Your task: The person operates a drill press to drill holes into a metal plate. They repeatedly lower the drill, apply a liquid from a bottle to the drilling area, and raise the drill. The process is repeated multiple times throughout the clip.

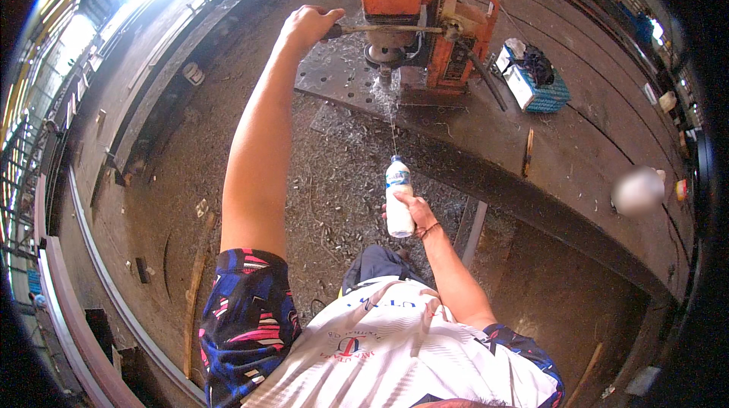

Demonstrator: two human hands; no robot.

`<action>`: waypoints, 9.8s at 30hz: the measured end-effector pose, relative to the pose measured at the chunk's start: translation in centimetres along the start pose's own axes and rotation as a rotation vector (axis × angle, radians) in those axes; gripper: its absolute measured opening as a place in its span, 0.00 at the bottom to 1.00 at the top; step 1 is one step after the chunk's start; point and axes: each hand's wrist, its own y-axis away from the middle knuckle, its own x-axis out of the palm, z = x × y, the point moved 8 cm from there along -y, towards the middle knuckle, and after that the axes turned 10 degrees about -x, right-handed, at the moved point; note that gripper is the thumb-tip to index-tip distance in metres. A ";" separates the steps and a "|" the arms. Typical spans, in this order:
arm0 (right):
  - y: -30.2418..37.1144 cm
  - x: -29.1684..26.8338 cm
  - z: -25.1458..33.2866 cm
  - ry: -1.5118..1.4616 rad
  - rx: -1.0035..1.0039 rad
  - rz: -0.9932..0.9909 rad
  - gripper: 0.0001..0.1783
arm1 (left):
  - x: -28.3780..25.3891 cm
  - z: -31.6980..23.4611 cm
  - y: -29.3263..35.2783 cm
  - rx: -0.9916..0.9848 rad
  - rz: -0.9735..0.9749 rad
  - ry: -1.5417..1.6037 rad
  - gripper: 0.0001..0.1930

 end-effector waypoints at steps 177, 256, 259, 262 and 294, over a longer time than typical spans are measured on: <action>2.4 2.8 3.8 0.030 -0.168 0.017 0.17 | 3.1 2.1 0.3 -0.037 0.074 0.124 0.29; 2.2 2.1 2.5 0.035 -0.125 0.041 0.23 | 5.2 4.0 -0.1 -0.050 0.185 0.419 0.22; 1.8 1.8 2.1 0.033 -0.135 0.053 0.23 | 5.2 4.0 -0.2 -0.050 0.179 0.422 0.22; 1.8 1.5 1.7 0.036 -0.113 0.044 0.23 | 5.0 3.8 0.0 -0.048 0.174 0.404 0.22; 1.7 1.3 1.4 0.027 -0.121 0.067 0.25 | 4.2 3.1 0.9 0.008 0.033 -0.024 0.23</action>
